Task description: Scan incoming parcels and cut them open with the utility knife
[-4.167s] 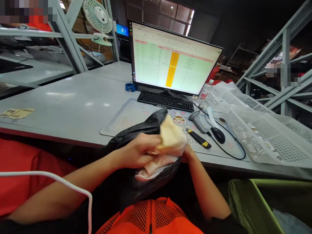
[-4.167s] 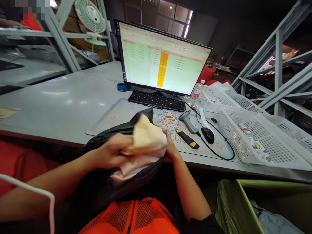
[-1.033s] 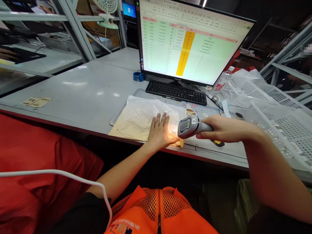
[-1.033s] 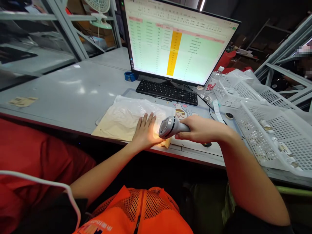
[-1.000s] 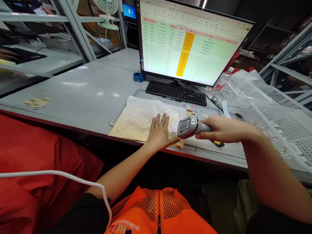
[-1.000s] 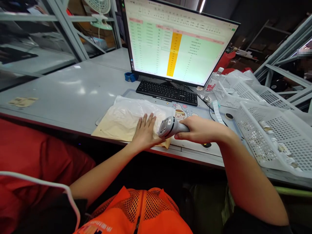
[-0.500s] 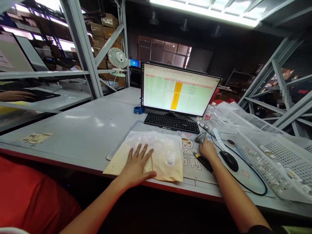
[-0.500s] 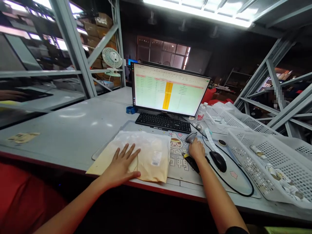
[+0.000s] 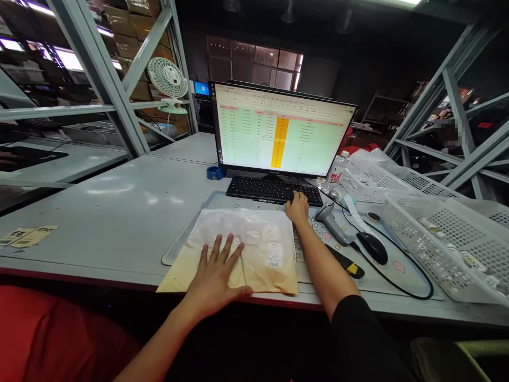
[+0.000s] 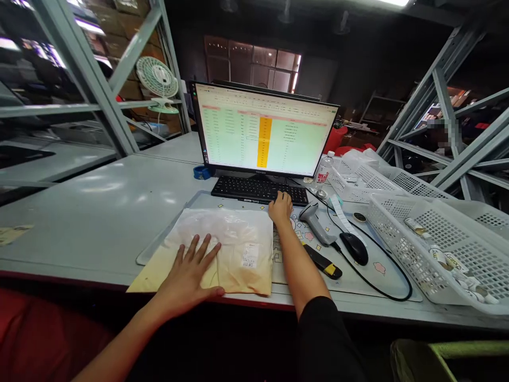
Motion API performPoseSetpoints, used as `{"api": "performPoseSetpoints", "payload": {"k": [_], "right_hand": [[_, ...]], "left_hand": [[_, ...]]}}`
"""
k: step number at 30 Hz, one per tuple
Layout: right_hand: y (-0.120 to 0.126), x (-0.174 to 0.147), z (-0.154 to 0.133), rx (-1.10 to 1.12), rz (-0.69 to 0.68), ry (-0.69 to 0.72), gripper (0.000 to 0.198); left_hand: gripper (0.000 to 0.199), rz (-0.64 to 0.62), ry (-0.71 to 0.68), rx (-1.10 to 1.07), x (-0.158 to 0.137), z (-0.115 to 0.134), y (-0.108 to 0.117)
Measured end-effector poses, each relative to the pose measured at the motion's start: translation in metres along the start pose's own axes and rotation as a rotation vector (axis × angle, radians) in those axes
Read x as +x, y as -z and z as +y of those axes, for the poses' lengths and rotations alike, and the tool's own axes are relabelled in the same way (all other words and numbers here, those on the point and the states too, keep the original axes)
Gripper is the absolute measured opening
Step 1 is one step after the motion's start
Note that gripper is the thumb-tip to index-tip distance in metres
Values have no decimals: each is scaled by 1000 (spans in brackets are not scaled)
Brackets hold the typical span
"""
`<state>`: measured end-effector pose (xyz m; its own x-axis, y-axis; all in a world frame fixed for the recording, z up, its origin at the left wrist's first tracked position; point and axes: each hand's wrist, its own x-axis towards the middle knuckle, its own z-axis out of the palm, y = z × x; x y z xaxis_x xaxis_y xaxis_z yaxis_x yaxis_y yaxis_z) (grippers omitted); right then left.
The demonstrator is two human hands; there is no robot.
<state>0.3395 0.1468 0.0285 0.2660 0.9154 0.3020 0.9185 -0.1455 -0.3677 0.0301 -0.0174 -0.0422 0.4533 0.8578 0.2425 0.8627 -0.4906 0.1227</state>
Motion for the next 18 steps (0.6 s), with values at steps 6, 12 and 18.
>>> {"api": "performPoseSetpoints", "payload": {"k": [6,12,18], "right_hand": [[-31,5,23,-21,-16,-55,59],[-29,7,23,-34,-25,-52,55],[-12,5,15,-5,16,7,56]], "left_hand": [[116,8,-7,24,-1,0,-1],[114,21,-15,23,-2,-1,-2],[112,-17,9,-2,-1,2,3]]}}
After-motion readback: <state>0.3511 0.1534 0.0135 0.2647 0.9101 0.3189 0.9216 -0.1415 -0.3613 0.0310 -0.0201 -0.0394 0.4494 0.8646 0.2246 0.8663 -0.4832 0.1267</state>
